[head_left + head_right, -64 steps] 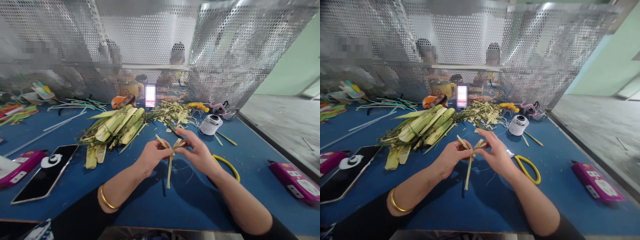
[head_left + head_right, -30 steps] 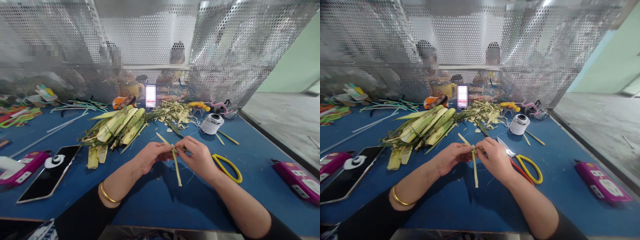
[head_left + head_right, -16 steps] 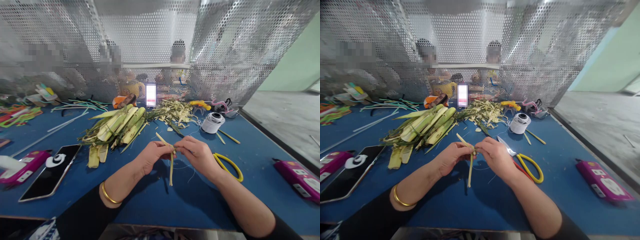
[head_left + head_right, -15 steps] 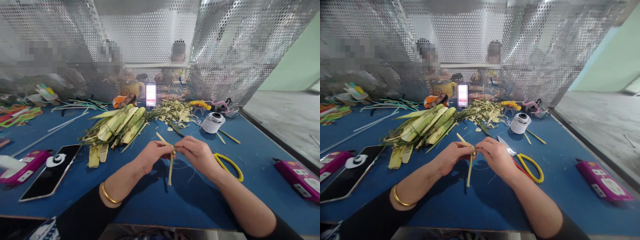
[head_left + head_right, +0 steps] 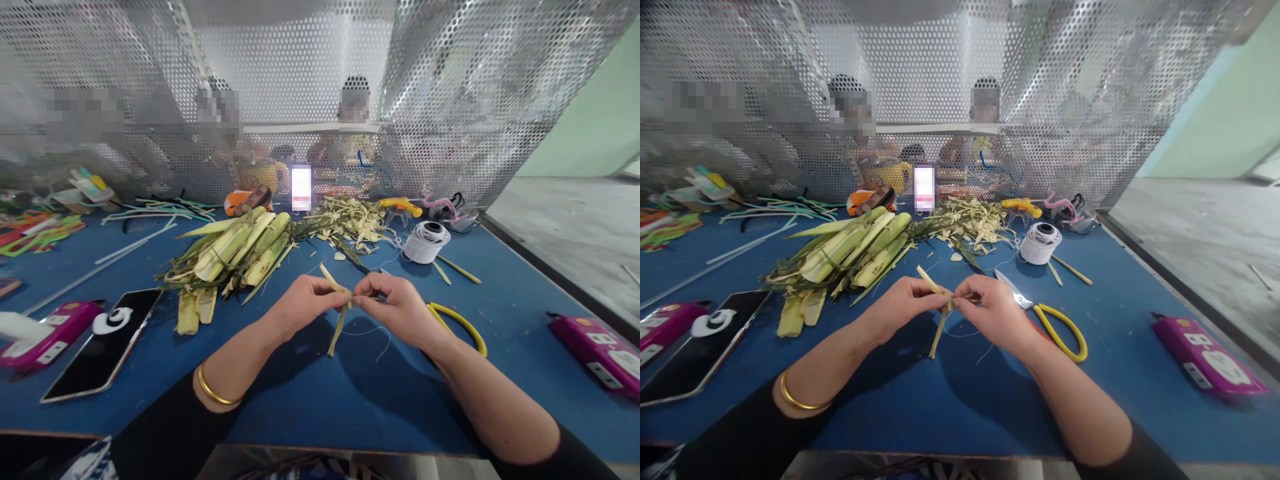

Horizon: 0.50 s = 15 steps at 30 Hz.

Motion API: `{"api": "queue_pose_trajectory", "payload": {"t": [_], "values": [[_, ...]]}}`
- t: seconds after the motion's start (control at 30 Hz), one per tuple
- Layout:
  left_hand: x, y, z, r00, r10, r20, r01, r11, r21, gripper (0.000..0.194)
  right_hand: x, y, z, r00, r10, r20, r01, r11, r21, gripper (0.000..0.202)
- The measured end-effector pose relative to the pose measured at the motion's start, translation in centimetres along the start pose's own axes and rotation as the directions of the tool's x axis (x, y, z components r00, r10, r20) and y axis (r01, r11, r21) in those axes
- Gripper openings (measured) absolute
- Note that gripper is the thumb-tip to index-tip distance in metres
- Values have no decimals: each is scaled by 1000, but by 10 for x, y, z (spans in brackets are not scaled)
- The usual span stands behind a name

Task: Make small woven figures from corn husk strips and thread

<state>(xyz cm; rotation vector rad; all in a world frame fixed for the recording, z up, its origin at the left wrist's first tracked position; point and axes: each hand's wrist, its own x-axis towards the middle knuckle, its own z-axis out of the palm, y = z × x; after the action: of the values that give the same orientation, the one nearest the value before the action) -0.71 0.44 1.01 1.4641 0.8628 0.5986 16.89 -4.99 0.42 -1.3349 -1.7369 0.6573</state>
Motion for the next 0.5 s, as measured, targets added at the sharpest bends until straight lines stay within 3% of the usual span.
{"api": "queue_pose_trajectory", "payload": {"t": [0.17,0.5], "values": [[1,2,-3,1000,1,-30,-3,998,-67,23,0,-2,-3,999,-41,-10,41,999,-7,10],[-2,2,5,998,-4,-55,9,996,90,14,0,-3,-3,996,-94,8,94,995,-17,10]]}}
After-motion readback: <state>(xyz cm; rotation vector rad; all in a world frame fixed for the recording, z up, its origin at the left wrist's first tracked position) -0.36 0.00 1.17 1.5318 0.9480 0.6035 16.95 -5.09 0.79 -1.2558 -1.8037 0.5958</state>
